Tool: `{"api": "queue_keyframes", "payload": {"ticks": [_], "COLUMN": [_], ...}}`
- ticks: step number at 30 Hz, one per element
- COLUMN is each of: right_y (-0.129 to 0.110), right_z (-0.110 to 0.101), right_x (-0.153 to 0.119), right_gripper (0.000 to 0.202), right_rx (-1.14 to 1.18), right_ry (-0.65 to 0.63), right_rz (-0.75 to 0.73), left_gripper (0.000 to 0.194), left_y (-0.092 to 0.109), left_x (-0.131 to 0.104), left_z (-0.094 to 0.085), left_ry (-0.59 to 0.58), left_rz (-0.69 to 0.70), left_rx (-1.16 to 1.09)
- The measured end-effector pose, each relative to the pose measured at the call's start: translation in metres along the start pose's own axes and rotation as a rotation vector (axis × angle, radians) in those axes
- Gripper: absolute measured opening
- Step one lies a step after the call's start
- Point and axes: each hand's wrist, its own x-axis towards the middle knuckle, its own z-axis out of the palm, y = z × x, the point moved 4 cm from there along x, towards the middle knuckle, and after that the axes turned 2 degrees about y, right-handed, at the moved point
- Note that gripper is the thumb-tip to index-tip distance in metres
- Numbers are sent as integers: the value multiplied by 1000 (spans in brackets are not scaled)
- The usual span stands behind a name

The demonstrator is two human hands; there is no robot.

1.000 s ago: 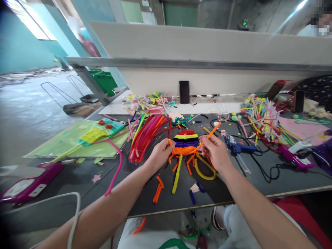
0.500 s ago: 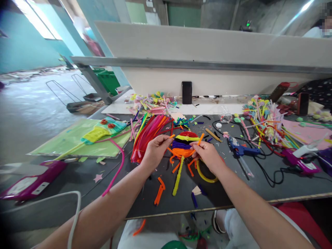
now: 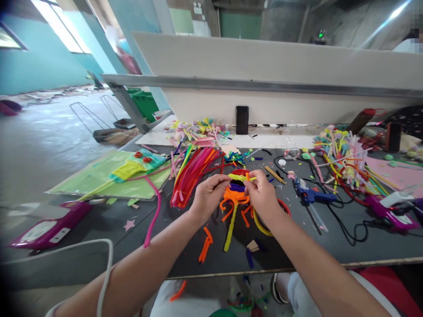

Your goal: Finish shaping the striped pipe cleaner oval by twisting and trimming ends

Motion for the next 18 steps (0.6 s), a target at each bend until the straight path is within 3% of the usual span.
{"api": "queue_keyframes", "payload": {"ticks": [3,8,14,18], "right_y": [-11,-23,-27,-26], "right_z": [7,19,36,32], "right_x": [1,-8,-17,-11], "right_gripper": [20,36,51,42], "right_rx": [-190,-341,-482,-482], "right_ry": [-5,-27,-203,-126], "right_rz": [-177,-484,-560,-559], "left_gripper": [13,13,13,15], "left_y": [-7,-20,-24,-19], "left_x": [2,3,-2,-2], "left_z": [3,9,16,14], "left_ry": [49,48,9,-34], "left_rz": [-112,-345,-469,-458], "left_rx": [-141,-457,-635,-630]}}
